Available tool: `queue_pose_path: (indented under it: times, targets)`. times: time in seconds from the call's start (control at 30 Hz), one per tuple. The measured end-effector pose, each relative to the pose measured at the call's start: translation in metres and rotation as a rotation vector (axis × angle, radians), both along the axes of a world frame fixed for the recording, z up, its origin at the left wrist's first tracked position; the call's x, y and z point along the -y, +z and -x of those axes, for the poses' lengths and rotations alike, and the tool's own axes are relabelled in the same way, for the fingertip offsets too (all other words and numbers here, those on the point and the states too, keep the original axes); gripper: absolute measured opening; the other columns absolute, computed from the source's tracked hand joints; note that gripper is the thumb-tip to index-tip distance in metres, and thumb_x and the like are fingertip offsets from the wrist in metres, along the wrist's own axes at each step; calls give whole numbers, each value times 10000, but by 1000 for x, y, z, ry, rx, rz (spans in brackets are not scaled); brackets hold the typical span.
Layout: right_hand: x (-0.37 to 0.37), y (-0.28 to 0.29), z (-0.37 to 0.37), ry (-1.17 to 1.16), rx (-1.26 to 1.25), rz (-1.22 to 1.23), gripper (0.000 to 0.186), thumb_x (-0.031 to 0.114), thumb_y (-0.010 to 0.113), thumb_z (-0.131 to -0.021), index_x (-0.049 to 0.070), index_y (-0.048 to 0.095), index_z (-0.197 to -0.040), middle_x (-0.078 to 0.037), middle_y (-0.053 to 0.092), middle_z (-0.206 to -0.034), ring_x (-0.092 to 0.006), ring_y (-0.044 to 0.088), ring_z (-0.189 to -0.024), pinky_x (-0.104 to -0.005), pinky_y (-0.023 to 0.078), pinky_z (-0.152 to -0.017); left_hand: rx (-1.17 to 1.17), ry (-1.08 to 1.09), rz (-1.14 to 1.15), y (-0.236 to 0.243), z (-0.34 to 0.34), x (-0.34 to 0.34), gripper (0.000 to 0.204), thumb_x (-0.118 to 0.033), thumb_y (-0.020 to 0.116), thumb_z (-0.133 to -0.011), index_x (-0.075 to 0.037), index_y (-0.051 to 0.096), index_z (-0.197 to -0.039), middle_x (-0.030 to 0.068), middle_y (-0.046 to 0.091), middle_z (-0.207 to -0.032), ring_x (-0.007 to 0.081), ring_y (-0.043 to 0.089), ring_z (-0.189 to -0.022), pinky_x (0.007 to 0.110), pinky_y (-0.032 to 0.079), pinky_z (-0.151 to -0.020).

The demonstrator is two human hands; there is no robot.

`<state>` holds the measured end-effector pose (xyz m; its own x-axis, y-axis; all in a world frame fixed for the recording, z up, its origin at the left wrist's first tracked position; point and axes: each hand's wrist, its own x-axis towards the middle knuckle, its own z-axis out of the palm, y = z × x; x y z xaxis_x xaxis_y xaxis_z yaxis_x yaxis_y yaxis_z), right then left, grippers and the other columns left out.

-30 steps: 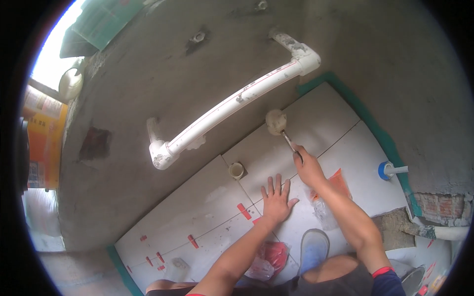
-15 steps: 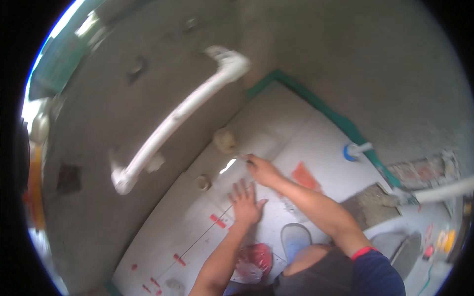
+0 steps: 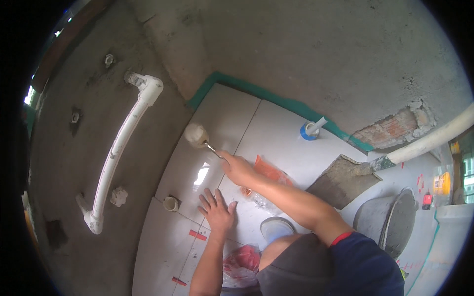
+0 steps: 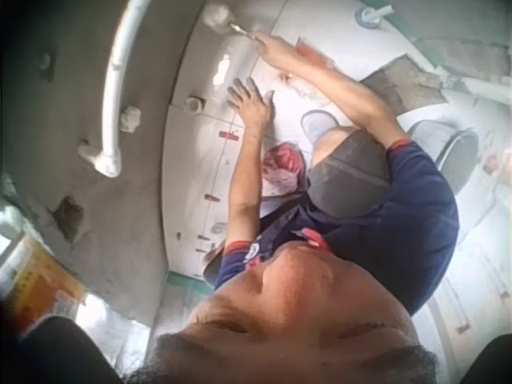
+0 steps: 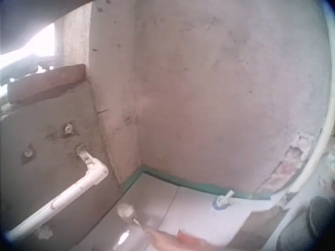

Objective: The person applies mortar to the back of a tile using a trowel, places the tile onto the floor, and taps it into position using a rubber mallet.

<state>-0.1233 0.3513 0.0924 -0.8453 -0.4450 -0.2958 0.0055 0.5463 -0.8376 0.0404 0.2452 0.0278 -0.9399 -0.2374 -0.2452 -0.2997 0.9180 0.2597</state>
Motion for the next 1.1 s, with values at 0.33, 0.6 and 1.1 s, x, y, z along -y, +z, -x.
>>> queue_pose_path:
  times: [0.33, 0.6, 1.1]
  targets:
    - [-13, -5, 14, -67, -144, -70, 370, 192, 453, -923, 144, 467, -1289, -260, 631, -820, -445, 609, -802, -500, 469, -735, -32, 3, 18, -2, 1, -4, 808, -531, 535, -849, -30, 280, -1429, 251, 142, -1510, 493, 108, -1373, 636, 137, -1067]
    - [-19, -17, 36, -23, -54, -161, 377, 188, 448, -921, 129, 459, -1293, -259, 636, -938, -439, 611, -883, -482, 478, -776, -109, -39, 3, -6, 2, -13, 739, -434, 538, -876, 42, 307, -1391, 259, 188, -1494, 452, 165, -1375, 543, 169, -1104]
    - [-56, -5, 28, -120, 214, 47, 474, 201, 453, -942, 157, 396, -1410, -138, 575, -737, -233, 519, -519, -339, 439, -518, -25, -18, -160, 3, -32, -24, 803, -408, 565, -862, 143, 266, -1364, 317, 183, -1468, 440, 184, -1372, 490, 158, -1122]
